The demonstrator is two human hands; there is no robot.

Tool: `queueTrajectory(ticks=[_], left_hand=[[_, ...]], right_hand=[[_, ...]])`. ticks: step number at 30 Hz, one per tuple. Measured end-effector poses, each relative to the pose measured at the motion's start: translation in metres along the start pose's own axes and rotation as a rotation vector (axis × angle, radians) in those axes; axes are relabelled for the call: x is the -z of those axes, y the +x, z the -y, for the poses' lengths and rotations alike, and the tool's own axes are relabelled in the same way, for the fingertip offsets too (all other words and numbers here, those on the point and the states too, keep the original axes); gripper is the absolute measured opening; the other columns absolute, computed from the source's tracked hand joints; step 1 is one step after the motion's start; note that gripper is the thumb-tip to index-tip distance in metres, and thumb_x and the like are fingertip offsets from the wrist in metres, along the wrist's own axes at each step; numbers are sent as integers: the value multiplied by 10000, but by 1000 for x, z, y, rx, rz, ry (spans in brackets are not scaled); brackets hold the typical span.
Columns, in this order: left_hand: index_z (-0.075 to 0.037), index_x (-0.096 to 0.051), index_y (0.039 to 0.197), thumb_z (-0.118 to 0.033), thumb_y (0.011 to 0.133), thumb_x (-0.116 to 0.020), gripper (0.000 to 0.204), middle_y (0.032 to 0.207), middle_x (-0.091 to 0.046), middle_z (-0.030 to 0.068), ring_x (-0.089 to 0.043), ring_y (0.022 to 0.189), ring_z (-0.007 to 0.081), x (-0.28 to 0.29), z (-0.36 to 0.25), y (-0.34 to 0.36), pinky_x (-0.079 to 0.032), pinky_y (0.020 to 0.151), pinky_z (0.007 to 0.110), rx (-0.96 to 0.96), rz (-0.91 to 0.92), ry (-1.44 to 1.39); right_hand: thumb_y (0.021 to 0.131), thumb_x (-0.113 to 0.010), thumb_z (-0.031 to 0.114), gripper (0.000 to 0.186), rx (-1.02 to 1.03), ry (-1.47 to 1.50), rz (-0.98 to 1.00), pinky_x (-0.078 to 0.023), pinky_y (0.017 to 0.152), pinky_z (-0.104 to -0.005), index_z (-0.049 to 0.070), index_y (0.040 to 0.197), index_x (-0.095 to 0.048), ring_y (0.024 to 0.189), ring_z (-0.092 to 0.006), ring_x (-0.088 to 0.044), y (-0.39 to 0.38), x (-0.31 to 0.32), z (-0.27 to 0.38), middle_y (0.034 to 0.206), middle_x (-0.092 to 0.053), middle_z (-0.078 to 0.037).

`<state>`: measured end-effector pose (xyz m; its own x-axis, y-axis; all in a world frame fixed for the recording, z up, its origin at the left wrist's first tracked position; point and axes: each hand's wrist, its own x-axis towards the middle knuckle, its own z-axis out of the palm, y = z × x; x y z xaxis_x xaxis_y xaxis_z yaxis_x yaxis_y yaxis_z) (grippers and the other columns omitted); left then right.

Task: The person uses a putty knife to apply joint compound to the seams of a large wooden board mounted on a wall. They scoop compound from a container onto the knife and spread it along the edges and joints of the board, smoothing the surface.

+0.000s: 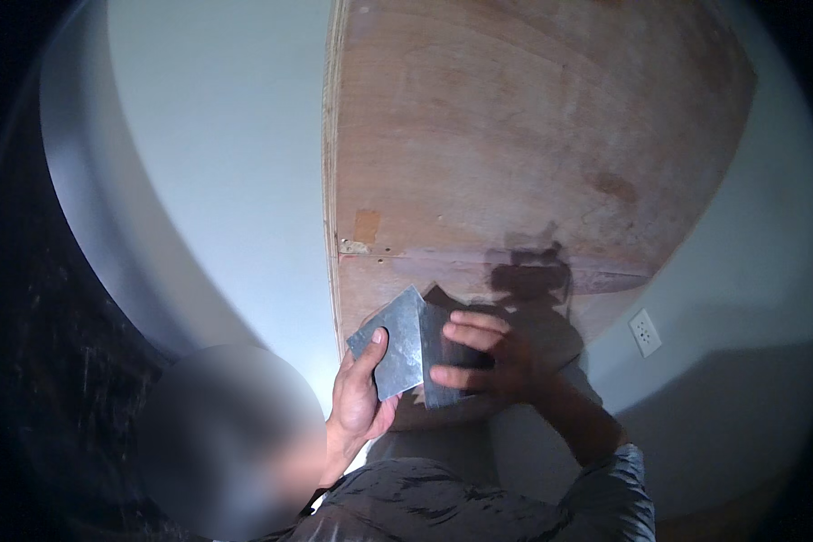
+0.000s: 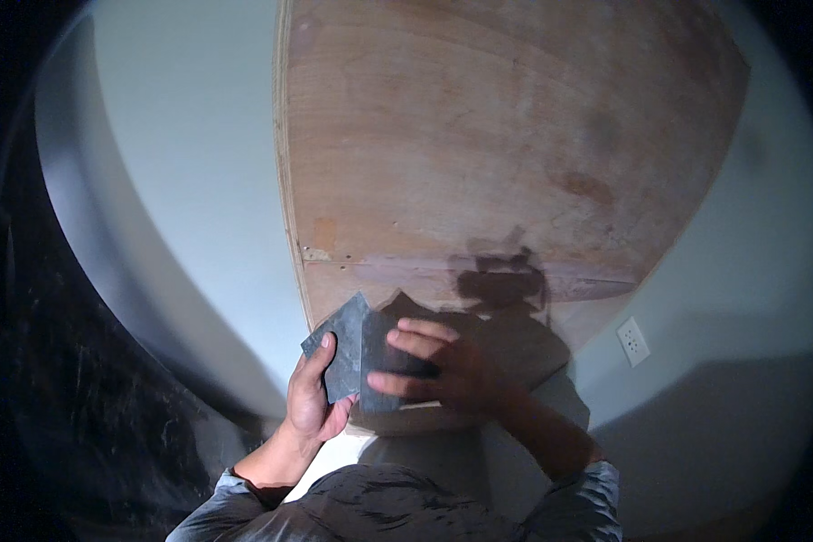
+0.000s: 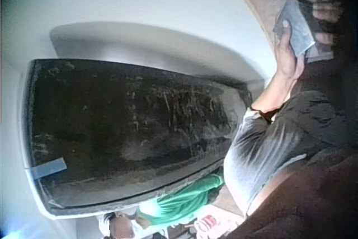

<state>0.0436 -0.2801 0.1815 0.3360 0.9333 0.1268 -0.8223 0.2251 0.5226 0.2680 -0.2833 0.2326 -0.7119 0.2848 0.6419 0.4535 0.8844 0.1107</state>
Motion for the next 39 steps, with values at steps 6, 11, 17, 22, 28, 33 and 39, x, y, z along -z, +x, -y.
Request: queueTrajectory(ticks=[6,11,17,22,28,33,39], left_hand=[[1,-457,1373,-312,1049,-531,457,1147,-665,158,-742,857,240,-19,-4,-11,-642,625,325,-112,-6,0],[7,-444,1411,-294,1048,-537,481,1214,-637,152,-697,1022,231,-18,-4,-10,-621,760,351,-149,-19,215],[26,-470,1410,-276,1053,-540,473,1259,-618,139,-621,1123,199,-18,6,-7,-528,951,356,-136,7,346],[43,-488,1394,-259,1058,-528,454,1287,-604,145,-574,1181,198,-19,10,-8,-444,1042,350,-153,-24,394],[45,-489,1395,-260,1064,-515,452,1285,-601,144,-570,1179,193,-19,14,-9,-439,1041,341,-192,-29,466],[47,-490,1394,-254,1065,-507,446,1288,-598,145,-565,1182,195,-22,15,-8,-435,1047,341,-181,-22,441],[46,-485,1398,-263,1066,-510,454,1287,-600,141,-564,1186,198,-26,16,-10,-434,1052,348,-158,-18,400]], right_hand=[[904,-666,215,417,-219,-318,273,-506,1019,-481,348,1300,-660,1216,-338,-592,-13,30,-40,1317,-605,-99],[866,-688,226,371,-93,-316,164,-451,1026,-434,378,1203,-710,1246,-247,-565,26,64,2,1292,-649,30],[814,-713,221,392,-25,-310,316,-410,1012,-433,347,1185,-709,1257,-203,-553,36,76,5,1299,-659,96],[803,-704,199,426,-42,-253,329,-409,1010,-437,330,1208,-698,1240,-212,-575,41,71,13,1304,-659,89],[900,-670,308,332,-31,-168,349,-387,1061,-521,233,1223,-674,1267,-253,-569,43,73,18,1298,-657,10],[910,-652,310,334,-38,-173,396,-366,1079,-527,208,1228,-670,1277,-257,-558,37,71,17,1311,-647,0],[914,-639,294,360,-21,-175,409,-360,1084,-524,197,1260,-646,1282,-260,-553,30,69,16,1329,-637,-17]])
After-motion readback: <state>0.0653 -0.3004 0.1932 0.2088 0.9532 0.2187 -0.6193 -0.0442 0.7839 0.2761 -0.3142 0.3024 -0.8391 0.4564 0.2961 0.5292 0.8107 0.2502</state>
